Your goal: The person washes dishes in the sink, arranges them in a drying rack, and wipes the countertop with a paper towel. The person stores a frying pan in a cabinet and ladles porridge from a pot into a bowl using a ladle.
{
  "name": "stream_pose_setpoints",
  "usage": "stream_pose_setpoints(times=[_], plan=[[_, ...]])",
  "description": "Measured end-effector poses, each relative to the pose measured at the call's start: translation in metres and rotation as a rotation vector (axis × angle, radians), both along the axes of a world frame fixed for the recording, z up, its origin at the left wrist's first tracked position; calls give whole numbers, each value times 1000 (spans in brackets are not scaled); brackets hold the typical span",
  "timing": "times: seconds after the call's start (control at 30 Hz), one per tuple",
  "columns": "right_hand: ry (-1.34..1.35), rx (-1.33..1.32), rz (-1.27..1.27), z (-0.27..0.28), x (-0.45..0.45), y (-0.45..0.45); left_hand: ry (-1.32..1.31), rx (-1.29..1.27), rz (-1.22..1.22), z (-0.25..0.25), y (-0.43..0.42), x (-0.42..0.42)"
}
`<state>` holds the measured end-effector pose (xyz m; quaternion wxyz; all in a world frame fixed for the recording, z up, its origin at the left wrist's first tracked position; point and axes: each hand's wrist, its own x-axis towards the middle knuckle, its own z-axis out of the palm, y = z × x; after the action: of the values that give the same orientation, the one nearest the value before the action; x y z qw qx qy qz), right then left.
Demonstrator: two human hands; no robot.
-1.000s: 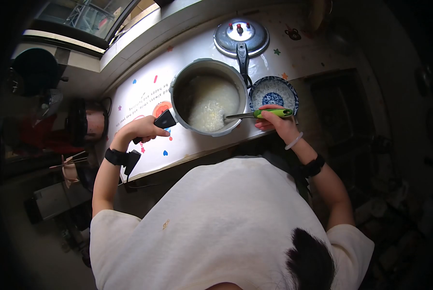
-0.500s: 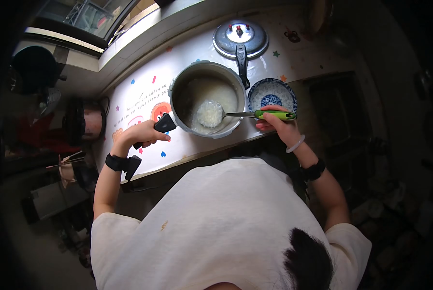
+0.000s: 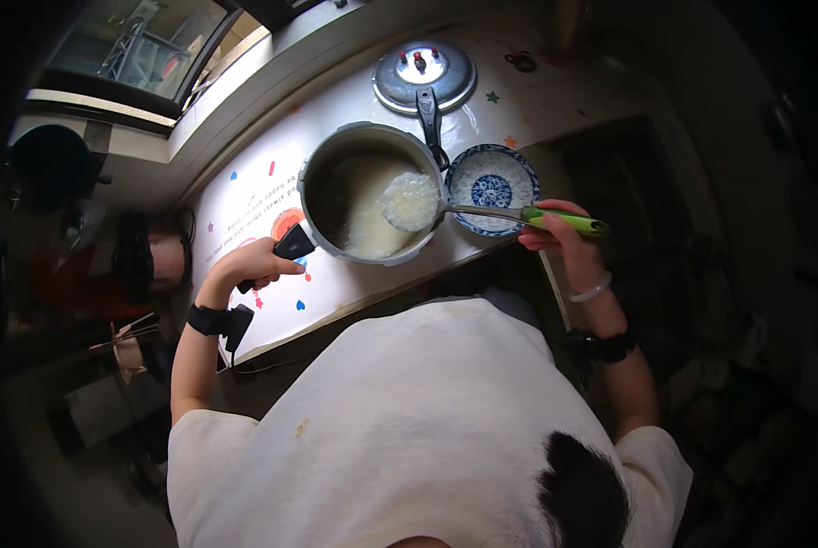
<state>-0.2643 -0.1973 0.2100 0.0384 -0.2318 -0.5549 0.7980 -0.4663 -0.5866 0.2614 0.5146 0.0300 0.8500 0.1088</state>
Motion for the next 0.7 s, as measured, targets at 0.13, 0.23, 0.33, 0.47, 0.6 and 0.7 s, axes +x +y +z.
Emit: stream_pose_setpoints(times=[0.13,0.23,0.33,0.47,0.6,0.7], plan=[[10,77,-132,10,23,21,-2,-11,3,5,5,0],[5,137,-176,11,38,38,-6,-1,11,4,5,0],[14,185,-191,2,45,47,-5,-5,5,0,2,-1],[28,233,-168,-18,43,49,-6,-5,14,1,1,-1],[107,486,-76,-20,43,39,-3,4,22,-2,0,-1],[206,900,79,-9,43,33,-9,2,9,-3,-4,-2]])
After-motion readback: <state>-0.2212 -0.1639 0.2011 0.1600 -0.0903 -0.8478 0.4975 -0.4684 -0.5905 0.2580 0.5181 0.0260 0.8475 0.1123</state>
